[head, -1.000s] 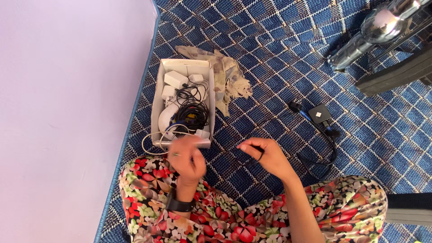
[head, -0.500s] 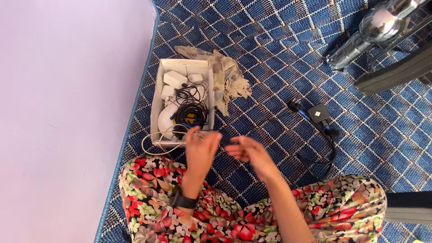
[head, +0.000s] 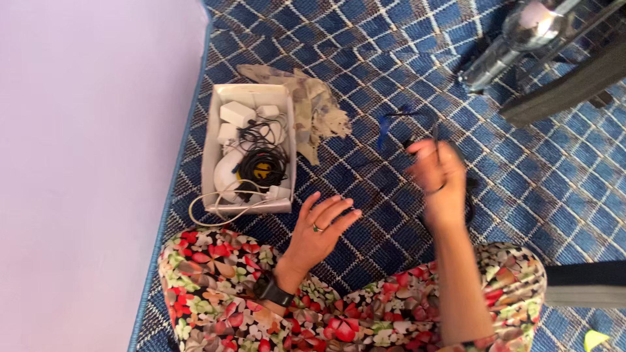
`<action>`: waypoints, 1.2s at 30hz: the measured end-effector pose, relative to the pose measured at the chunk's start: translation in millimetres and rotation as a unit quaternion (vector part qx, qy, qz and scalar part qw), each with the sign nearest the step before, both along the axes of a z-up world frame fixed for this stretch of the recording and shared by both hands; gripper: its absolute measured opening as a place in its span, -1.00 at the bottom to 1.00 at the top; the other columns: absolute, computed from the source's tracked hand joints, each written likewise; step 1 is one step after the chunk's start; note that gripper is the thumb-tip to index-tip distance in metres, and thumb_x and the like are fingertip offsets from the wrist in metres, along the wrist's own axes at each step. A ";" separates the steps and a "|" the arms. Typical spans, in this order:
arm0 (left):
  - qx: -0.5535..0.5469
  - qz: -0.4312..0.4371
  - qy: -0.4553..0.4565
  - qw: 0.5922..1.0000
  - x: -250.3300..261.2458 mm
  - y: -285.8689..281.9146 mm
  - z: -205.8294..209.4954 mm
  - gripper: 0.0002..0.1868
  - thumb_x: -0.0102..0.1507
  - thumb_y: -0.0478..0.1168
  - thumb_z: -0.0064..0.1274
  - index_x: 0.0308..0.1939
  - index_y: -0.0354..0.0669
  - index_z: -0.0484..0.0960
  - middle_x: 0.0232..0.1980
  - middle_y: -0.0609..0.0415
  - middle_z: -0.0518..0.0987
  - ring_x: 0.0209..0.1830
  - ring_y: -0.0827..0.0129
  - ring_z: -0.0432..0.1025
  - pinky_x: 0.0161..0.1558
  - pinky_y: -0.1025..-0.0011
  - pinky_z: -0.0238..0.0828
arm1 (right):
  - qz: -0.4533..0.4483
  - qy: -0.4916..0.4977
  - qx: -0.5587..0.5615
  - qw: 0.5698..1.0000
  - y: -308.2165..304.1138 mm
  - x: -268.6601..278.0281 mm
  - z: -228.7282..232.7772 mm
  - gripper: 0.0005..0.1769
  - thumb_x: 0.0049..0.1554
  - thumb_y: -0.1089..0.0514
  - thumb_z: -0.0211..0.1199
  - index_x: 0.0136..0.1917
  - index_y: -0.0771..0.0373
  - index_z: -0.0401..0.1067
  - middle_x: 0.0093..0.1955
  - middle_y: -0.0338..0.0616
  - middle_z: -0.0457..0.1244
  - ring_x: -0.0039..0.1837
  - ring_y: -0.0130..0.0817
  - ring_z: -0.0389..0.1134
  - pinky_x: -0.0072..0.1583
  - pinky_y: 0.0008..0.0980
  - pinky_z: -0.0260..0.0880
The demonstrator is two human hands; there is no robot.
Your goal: The person sits on a rug and removes various electronic accessories from a white box, including power adapters, cables, and a power strip. They untangle the cables and place each item on the rug beside the box.
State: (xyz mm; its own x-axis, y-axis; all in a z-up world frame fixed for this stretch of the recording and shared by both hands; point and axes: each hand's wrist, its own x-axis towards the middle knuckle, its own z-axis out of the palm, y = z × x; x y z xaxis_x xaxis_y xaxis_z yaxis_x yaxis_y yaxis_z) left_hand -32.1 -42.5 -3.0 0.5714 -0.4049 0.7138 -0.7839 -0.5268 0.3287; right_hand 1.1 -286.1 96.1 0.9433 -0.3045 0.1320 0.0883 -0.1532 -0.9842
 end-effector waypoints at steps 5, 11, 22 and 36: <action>0.024 -0.032 0.047 0.998 9.2 -8.4 -18.7 -0.59 0.39 -0.40 0.02 0.29 0.06 0.57 0.34 0.13 0.48 0.42 0.22 0.32 0.50 0.03 0.14 | -0.103 -0.015 -0.436 0.894 -74.4 25.2 -3.6 -0.80 0.36 0.05 0.21 0.20 0.09 0.51 -0.10 -0.27 0.34 -0.08 -0.31 0.34 0.08 -0.13 0.31; 0.050 -0.051 0.082 0.994 32.9 -31.8 -31.5 -0.57 0.35 -0.41 -0.01 0.30 -0.02 0.54 0.36 0.05 0.47 0.43 0.13 0.30 0.45 -0.03 0.11 | 0.060 0.317 -0.625 0.710 -112.6 34.8 -68.2 -0.09 0.04 0.03 0.42 0.56 -0.28 0.09 0.54 -0.15 -0.13 0.59 0.03 -0.11 0.46 0.54 -0.14; 0.089 -0.044 0.156 0.983 42.4 -40.4 -56.4 -0.47 0.25 -0.51 -0.04 0.29 -0.06 0.54 0.34 0.02 0.46 0.43 0.08 0.28 0.46 -0.07 0.05 | 0.054 0.315 -0.639 0.700 -175.6 56.9 -199.4 -0.20 0.26 0.30 -0.03 0.63 -0.36 -0.07 0.78 -0.31 -0.58 0.73 0.13 -0.43 0.44 0.52 0.01; 0.077 -0.045 0.174 0.981 43.3 -41.1 -37.6 -0.46 0.22 -0.55 -0.08 0.26 -0.11 0.55 0.34 -0.04 0.44 0.41 -0.01 0.27 0.42 -0.06 0.15 | 0.206 0.463 -0.489 0.710 -139.3 13.9 -16.3 -0.35 0.16 -0.36 0.28 0.38 -0.01 0.42 0.37 -0.07 0.33 0.34 -0.10 0.38 0.39 -0.13 0.33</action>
